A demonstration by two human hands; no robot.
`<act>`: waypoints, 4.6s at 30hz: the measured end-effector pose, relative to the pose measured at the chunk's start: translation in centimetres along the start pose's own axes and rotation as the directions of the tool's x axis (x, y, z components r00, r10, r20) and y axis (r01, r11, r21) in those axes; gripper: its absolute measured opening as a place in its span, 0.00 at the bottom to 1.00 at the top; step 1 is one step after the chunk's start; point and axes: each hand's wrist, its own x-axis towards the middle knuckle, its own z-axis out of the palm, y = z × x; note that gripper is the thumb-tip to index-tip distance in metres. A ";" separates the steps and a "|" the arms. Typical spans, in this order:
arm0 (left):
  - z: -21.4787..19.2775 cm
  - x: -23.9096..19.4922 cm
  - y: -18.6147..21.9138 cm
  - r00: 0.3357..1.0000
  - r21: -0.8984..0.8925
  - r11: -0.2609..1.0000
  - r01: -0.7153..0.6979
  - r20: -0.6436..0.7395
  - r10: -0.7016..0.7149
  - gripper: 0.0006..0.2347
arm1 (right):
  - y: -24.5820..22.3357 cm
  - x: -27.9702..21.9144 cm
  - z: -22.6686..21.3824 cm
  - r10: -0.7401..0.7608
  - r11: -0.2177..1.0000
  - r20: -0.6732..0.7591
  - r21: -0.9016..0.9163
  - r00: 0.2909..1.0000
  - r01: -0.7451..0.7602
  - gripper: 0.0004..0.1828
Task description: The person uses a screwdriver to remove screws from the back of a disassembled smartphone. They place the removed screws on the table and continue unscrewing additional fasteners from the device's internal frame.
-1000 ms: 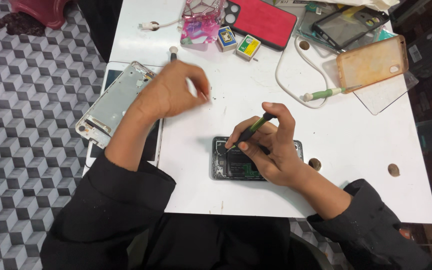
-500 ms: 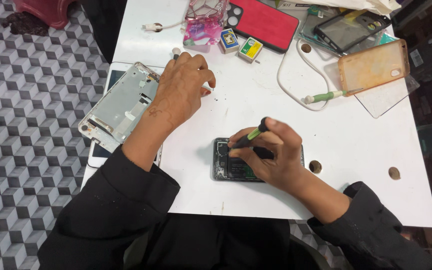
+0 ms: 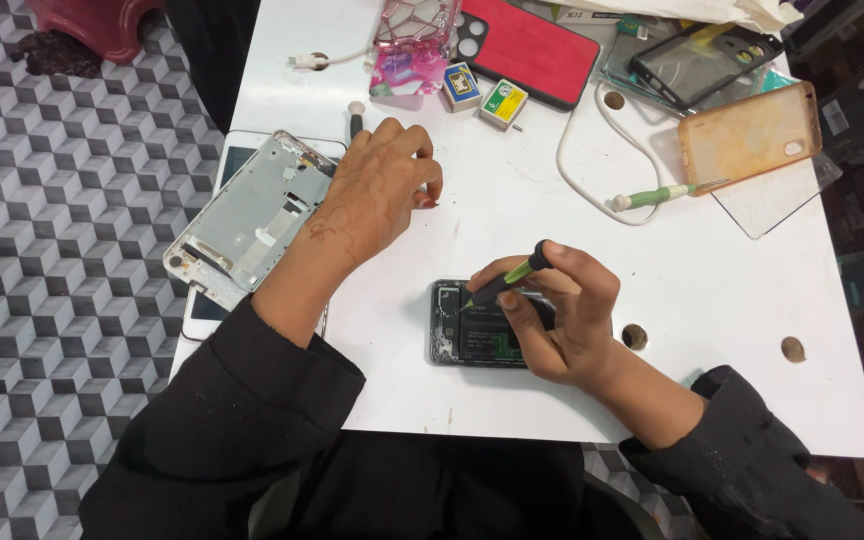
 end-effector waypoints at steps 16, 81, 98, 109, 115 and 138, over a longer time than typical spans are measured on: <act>-0.1 -0.2 -0.3 0.998 0.150 0.988 0.022 -0.060 -0.013 0.06 | 1.0 -0.3 0.4 -0.080 0.993 -0.072 -0.094 0.994 0.073 0.38; 1.3 0.6 2.8 0.985 0.357 0.918 -0.173 0.074 0.157 0.05 | 0.7 -0.4 0.5 -0.073 0.977 -0.098 -0.207 0.992 0.052 0.39; -0.3 0.8 2.7 0.976 -0.032 0.994 -0.108 -0.193 0.099 0.06 | -0.4 0.4 0.7 -0.070 0.996 0.069 0.053 0.995 0.067 0.37; -0.7 0.5 1.7 0.905 -0.533 0.844 0.054 0.384 0.184 0.05 | -2.2 2.3 0.0 -0.171 0.984 0.095 0.064 0.981 0.165 0.35; -1.9 -0.2 1.6 0.661 -0.485 0.802 0.348 0.734 0.156 0.04 | -2.0 1.9 -0.6 -0.130 0.977 0.157 0.187 0.979 0.100 0.36; -2.1 -0.1 2.2 0.546 -0.458 0.734 0.502 0.826 0.142 0.03 | -2.0 1.9 -0.4 -0.078 0.995 0.166 0.076 0.983 0.067 0.31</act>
